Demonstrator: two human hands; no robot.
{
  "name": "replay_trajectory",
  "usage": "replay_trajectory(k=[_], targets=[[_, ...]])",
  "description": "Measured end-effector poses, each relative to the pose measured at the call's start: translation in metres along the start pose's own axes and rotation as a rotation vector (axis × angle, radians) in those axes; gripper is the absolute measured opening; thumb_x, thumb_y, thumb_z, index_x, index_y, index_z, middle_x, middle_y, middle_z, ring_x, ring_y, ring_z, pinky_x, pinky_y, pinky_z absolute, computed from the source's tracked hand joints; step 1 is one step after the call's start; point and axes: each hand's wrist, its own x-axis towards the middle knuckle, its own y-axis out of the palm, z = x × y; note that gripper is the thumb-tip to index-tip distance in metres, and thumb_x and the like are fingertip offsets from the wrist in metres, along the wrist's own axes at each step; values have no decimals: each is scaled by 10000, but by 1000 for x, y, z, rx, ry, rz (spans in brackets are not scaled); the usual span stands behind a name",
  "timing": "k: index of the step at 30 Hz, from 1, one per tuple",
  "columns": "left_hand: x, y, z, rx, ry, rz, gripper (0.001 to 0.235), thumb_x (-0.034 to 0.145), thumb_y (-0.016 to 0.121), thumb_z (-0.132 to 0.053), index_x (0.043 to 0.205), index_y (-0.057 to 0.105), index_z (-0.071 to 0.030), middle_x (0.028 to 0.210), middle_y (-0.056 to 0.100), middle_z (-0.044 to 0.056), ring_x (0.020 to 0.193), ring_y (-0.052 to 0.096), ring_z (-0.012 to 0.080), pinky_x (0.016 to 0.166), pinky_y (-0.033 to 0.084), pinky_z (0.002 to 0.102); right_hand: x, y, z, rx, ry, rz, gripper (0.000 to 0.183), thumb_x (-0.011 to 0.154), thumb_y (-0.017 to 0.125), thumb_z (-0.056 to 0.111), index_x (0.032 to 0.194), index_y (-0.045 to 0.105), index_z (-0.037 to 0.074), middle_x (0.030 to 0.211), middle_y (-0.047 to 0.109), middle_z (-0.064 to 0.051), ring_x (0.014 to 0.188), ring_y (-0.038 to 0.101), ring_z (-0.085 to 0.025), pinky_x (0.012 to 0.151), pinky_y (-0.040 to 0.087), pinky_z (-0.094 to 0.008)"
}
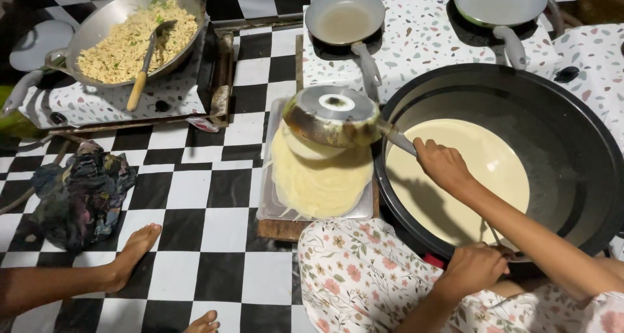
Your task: Cooking crepes by ladling batter into multiple pans, swirling them to coat, and stacking the finished crepes.
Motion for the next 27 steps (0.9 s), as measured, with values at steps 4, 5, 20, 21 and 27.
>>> replay_trajectory(k=[4,5,20,21,27], targets=[[5,-15,-6,-128,-56,-24,285,1011,527,-138,794,681,-38,811,694,139,752,649,332,696,501,422,3,-16,-17,1,30,14,129,971,574,117,1019,471,54,698,582,-114,466,583,-258,454,486,-411],[6,-15,-6,-114,-75,6,247,1035,503,-157,937,700,-44,844,712,85,782,671,318,730,513,411,2,-34,-19,165,68,10,185,956,609,128,1064,483,46,766,612,-132,525,601,-303,518,489,-437],[12,-31,-10,-164,-222,139,253,955,553,-162,1162,669,-249,851,739,13,798,699,248,729,540,380,-284,-143,-152,1725,980,-478,123,1040,590,130,969,523,55,631,460,-45,385,399,-90,320,369,-251],[14,-35,-10,-135,-292,208,231,1011,521,-233,1186,642,-322,866,728,35,900,706,321,804,560,447,-307,-136,-163,1718,988,-603,159,1066,588,129,959,508,42,603,395,-47,344,394,-91,279,416,-289],[23,-48,-27,-252,-441,238,223,1052,502,-317,1156,683,-238,844,757,80,874,697,330,823,535,441,-427,-74,-241,1743,1158,-788,174,1110,538,147,976,442,91,636,379,38,406,390,-18,365,387,-212]])
